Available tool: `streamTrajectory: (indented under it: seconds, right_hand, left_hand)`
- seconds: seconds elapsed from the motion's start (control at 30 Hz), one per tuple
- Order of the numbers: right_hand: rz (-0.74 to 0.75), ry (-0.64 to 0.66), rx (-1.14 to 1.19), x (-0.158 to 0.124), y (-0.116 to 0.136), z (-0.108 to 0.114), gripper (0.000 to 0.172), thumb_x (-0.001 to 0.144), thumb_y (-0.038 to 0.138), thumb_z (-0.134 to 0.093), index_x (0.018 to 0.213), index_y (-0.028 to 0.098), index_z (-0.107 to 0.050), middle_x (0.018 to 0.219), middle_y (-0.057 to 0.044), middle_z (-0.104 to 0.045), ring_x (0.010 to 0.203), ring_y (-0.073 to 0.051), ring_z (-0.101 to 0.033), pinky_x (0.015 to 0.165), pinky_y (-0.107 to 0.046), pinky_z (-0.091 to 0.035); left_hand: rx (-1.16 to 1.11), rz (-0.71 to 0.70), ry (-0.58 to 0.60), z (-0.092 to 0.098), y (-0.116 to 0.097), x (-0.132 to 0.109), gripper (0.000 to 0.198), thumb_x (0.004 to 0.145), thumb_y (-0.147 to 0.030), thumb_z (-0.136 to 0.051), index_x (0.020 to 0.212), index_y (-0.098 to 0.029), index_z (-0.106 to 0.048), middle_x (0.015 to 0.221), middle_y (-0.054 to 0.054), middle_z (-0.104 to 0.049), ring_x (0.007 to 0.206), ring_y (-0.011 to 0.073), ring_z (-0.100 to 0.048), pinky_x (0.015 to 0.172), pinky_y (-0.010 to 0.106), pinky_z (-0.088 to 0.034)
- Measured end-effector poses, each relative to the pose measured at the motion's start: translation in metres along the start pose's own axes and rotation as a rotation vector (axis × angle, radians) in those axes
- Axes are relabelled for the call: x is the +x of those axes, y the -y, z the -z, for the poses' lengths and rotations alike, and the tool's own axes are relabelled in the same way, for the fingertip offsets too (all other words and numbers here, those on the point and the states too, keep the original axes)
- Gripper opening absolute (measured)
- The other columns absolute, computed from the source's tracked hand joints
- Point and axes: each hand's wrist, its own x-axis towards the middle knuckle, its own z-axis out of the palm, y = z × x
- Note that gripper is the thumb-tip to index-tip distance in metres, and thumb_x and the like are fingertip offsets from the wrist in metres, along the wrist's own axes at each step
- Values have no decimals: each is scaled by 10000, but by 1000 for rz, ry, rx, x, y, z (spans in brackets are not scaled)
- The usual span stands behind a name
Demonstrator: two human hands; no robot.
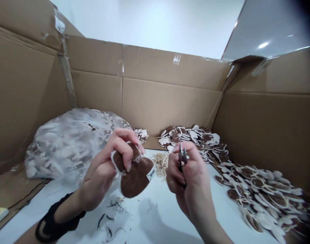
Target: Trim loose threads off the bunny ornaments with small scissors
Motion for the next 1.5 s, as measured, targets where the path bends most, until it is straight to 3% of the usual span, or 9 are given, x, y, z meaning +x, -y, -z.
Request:
streamTrajectory:
  seconds: [0.17, 0.3, 0.47, 0.67, 0.83, 1.03, 1.33, 1.43, 1.5]
  right_hand:
    - [-244, 220, 19, 2, -10, -5, 359, 807, 522, -687, 901, 215, -526, 530, 117, -288, 418, -45, -144, 351, -166, -150]
    - [-153, 177, -145, 3, -4, -11, 414, 801, 487, -681, 654, 209, -411, 515, 96, -283, 441, -58, -213, 374, -184, -189]
    - [-1, 83, -347, 3, 3, -11, 325, 784, 274, -677, 632, 211, -397, 514, 98, -299, 447, -64, -251, 395, -182, -216]
    - [26, 197, -416, -1, -1, -12, 300, 794, 212, -662, 647, 216, -400, 516, 96, -317, 445, -71, -262, 396, -183, -226]
    - [79, 319, -220, -4, -10, -16, 265, 867, 270, -628, 701, 219, -428, 537, 92, -345, 442, -67, -290, 412, -179, -255]
    - [-138, 253, 14, -9, -24, -8, 411, 921, 593, -477, 823, 197, -531, 477, 113, -253, 391, -61, -159, 371, -188, -175]
    - [-268, 302, 49, -3, -17, -12, 380, 940, 467, -537, 697, 212, -395, 490, 114, -255, 396, -51, -168, 376, -183, -174]
    - [-166, 196, -77, -2, -18, -11, 372, 977, 445, -467, 691, 211, -425, 498, 100, -276, 404, -63, -194, 383, -189, -212]
    - [96, 129, -322, 0, -17, -8, 342, 971, 415, -485, 700, 206, -472, 507, 86, -314, 413, -69, -239, 390, -193, -229]
  left_hand:
    - [-46, -59, -18, -3, 6, 1, 227, 962, -186, -438, 752, -201, -522, 1047, 45, -433, 928, 183, -514, 801, 299, -514]
    - [59, -27, 0, 3, 12, 1, 207, 957, -186, -479, 786, -214, -592, 1067, 52, -456, 990, 200, -490, 826, 311, -479]
    - [40, 119, 44, 5, 9, 4, 206, 946, -312, -472, 826, -199, -596, 983, 58, -519, 854, 187, -509, 678, 268, -478]
    - [-288, 375, -14, -9, 3, 5, 155, 925, -262, -604, 893, -242, -454, 712, -53, -475, 544, 59, -433, 482, 110, -385]
    - [-420, 501, -141, -17, 2, 6, 240, 871, -300, -659, 894, -233, -430, 614, -74, -420, 470, 49, -367, 441, 102, -360]
    - [-326, 387, -165, -19, 3, 4, 206, 934, -336, -574, 877, -264, -389, 527, -107, -324, 395, 48, -219, 374, 113, -263]
    - [-206, 336, -179, -19, 6, 5, 78, 964, -349, -531, 973, -272, -519, 602, -74, -424, 406, 49, -319, 371, 116, -290]
    - [-103, 301, -245, -18, 6, 6, 73, 960, -336, -539, 949, -264, -547, 586, -74, -409, 407, 57, -340, 371, 123, -308]
    - [29, 236, -309, -18, 7, 6, 51, 960, -296, -542, 934, -258, -563, 607, -67, -438, 440, 64, -381, 391, 122, -345]
